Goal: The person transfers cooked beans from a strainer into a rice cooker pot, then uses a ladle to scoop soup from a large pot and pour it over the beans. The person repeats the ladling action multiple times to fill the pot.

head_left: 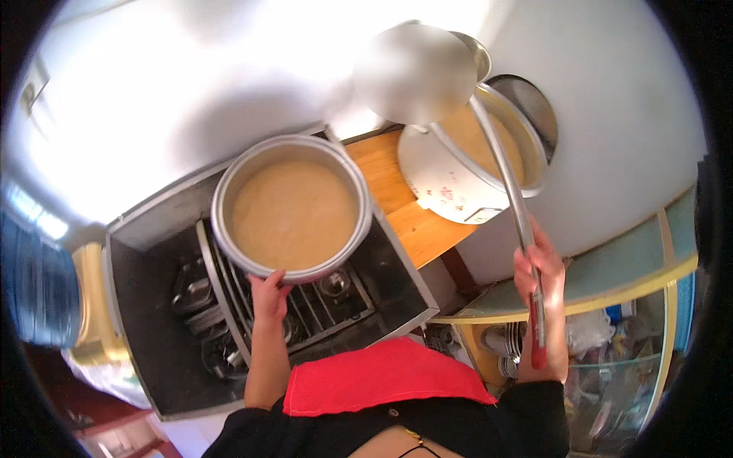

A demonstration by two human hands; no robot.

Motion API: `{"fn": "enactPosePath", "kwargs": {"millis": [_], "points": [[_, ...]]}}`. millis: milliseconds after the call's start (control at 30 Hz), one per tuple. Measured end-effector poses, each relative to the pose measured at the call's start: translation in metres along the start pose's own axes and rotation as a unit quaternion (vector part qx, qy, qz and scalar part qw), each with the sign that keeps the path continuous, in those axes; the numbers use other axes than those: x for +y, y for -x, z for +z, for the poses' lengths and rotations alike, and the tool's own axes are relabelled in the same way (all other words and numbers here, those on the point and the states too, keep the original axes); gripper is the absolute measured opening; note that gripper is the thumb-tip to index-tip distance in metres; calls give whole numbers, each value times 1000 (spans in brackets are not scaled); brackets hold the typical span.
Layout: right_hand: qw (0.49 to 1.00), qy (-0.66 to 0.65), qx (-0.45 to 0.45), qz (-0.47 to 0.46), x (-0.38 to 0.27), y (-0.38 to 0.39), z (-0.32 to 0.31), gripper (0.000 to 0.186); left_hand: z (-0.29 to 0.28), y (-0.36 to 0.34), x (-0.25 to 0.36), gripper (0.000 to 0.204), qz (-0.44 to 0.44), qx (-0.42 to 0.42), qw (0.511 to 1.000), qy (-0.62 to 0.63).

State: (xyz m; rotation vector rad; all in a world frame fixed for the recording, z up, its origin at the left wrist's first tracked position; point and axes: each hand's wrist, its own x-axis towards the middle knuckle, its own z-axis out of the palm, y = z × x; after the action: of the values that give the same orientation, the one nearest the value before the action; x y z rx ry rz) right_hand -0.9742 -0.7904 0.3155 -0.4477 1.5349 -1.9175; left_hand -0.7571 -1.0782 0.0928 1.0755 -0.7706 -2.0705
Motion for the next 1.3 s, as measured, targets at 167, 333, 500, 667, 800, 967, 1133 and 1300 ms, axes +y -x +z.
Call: {"fn": "enactPosePath", "kwargs": {"millis": [167,333,500,667,800,967,1133,1300], "points": [[942,280,183,12,-31,-30,-58,54,8,2,0,63,19,-23,999,29],[899,378,216,47,-32,-46,-117,53,1,-8,-7,66,-1,-31,999,32],[901,369,216,74,-27,-57,-126,48,-1,-5,-7,66,11,-21,999,36],[903,348,235,88,-25,-68,-111,38,0,-5,-5,64,7,-17,999,26],[909,336,231,79,-17,-88,-117,30,-1,-6,-7,65,6,-23,999,26],[919,318,224,61,-10,-113,-118,18,-4,-8,-8,67,8,-21,999,29],[925,297,226,76,-4,-135,-121,13,-9,-14,-10,68,-5,-30,999,12],[935,259,228,79,-3,-147,-102,15,-12,-14,-13,67,3,-31,999,31]]}}
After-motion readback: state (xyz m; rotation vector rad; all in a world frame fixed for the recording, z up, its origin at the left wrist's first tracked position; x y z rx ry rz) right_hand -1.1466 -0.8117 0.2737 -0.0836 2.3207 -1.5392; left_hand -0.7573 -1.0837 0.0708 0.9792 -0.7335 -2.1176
